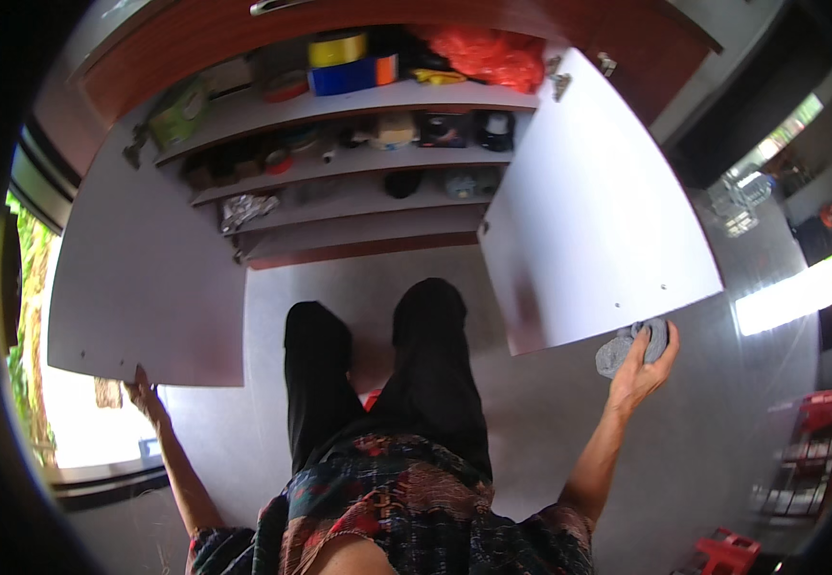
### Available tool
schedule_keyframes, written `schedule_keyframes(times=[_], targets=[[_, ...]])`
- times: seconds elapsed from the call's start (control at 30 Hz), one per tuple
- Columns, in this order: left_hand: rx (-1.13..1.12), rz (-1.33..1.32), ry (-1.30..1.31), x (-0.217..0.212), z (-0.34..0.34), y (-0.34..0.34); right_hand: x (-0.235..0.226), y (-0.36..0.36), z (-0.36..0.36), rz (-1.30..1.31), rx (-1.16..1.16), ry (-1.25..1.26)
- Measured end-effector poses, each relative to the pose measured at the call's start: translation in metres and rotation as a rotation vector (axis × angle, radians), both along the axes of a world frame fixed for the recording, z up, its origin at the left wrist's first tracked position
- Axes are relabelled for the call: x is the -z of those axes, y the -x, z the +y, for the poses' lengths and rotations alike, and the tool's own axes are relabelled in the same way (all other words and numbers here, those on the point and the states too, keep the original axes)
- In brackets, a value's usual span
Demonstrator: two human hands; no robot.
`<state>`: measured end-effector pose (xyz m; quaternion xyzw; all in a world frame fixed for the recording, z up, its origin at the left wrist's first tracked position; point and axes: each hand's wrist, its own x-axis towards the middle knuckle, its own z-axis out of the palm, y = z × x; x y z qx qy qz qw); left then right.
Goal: The person sits on a red stool and wipes the interior and exterior surfaces of a wooden cabinet using a grey cloth. They clean the inside of the cabinet doors and shelves, then close the doors to wipe the front panels and the top surface. Finally, they wipe a nearby white wall section.
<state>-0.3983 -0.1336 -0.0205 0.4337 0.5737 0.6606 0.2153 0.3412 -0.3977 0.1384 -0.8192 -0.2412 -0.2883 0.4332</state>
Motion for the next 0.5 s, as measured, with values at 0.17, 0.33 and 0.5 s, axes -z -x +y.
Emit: schedule_keyframes(times=[0.17, 0.33, 0.5], targets=[[-0.109, 0.243, 0.120, -0.017, -0.009, -0.037, -0.066, 0.023, 0.030, -0.871, 0.059, 0.186], [-0.153, 0.200, 0.221, -0.004, -0.008, -0.054, -0.079, -0.010, 0.098, -1.001, 0.224, 0.581], [-0.358, 0.217, 0.272, 0.009, -0.024, -0.061, -0.041, -0.034, 0.141, -0.940, 0.143, 0.786]])
